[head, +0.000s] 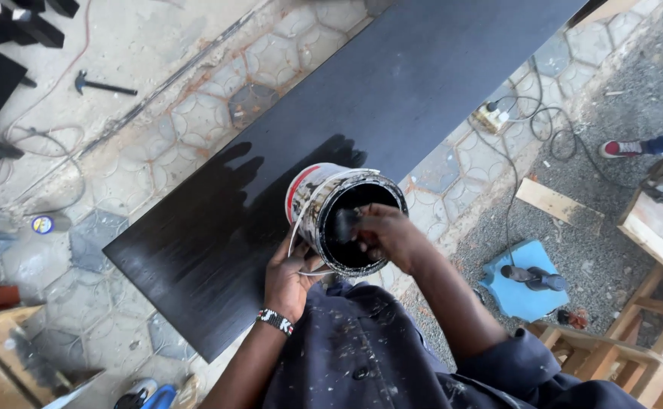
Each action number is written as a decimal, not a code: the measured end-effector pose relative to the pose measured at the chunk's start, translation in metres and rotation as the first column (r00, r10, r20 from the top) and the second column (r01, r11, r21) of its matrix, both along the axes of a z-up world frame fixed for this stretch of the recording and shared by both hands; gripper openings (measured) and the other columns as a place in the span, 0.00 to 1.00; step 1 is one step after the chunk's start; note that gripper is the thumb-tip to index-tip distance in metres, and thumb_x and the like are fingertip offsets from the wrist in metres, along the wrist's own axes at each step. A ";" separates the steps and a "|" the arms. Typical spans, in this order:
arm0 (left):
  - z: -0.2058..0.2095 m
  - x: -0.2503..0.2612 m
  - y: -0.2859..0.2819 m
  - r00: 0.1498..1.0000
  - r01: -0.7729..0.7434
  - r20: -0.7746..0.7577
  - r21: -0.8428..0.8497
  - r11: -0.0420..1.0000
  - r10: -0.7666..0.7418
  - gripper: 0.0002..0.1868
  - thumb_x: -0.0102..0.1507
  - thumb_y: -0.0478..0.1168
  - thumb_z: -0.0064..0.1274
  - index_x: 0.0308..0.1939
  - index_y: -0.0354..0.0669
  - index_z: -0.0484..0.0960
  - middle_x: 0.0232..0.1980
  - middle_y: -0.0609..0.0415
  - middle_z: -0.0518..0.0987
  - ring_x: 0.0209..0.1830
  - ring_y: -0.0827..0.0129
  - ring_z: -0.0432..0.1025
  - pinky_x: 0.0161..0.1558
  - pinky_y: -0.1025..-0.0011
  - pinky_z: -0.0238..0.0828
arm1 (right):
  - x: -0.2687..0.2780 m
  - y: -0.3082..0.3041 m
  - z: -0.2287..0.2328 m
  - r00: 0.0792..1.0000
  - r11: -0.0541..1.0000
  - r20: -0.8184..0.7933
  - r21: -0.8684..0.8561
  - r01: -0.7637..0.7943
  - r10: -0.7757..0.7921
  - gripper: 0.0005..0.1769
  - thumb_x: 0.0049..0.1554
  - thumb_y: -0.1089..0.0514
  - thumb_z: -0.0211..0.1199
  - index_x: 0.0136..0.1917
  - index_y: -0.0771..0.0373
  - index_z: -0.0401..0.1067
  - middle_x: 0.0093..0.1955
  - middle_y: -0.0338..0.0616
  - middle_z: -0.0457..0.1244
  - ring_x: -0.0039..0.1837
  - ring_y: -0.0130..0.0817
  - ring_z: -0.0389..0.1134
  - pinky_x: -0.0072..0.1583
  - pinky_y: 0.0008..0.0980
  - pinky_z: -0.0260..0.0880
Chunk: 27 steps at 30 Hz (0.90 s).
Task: Applying a black finish to a wooden furniture panel using a sponge and a cloth.
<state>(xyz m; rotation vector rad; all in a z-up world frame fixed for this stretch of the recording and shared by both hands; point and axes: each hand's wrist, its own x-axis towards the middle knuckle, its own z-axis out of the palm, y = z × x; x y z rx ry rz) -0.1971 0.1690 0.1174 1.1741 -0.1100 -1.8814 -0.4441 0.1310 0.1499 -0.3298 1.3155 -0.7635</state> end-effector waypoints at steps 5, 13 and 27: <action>0.011 -0.013 0.020 0.999 0.009 0.044 0.018 1.000 -0.010 0.59 0.59 0.16 0.37 0.92 0.63 0.73 0.86 0.35 0.77 0.68 0.30 0.84 0.65 0.30 0.88 | 0.009 0.027 -0.051 0.982 0.990 -0.159 -0.078 -0.114 0.101 0.13 0.62 0.63 0.74 0.60 0.62 0.78 0.40 0.55 0.74 0.33 0.40 0.75 0.29 0.29 0.68; 0.032 -0.004 0.047 0.983 0.118 0.137 0.026 0.993 -0.121 0.53 0.62 0.19 0.41 0.93 0.50 0.74 0.78 0.36 0.85 0.51 0.54 0.79 0.59 0.35 0.86 | 0.027 0.075 0.007 0.984 0.994 -0.145 -0.010 -0.110 0.107 0.01 0.66 0.64 0.67 0.51 0.63 0.79 0.38 0.44 0.71 0.30 0.30 0.65 0.32 0.30 0.60; 0.023 0.033 0.132 0.980 0.180 0.061 0.107 0.978 -0.187 0.56 0.59 0.17 0.34 0.92 0.49 0.72 0.80 0.34 0.84 0.62 0.38 0.83 0.64 0.35 0.84 | 0.049 0.201 0.046 0.982 0.994 -0.157 -0.053 0.095 -0.103 0.05 0.65 0.65 0.66 0.52 0.58 0.80 0.37 0.47 0.71 0.29 0.28 0.58 0.31 0.30 0.48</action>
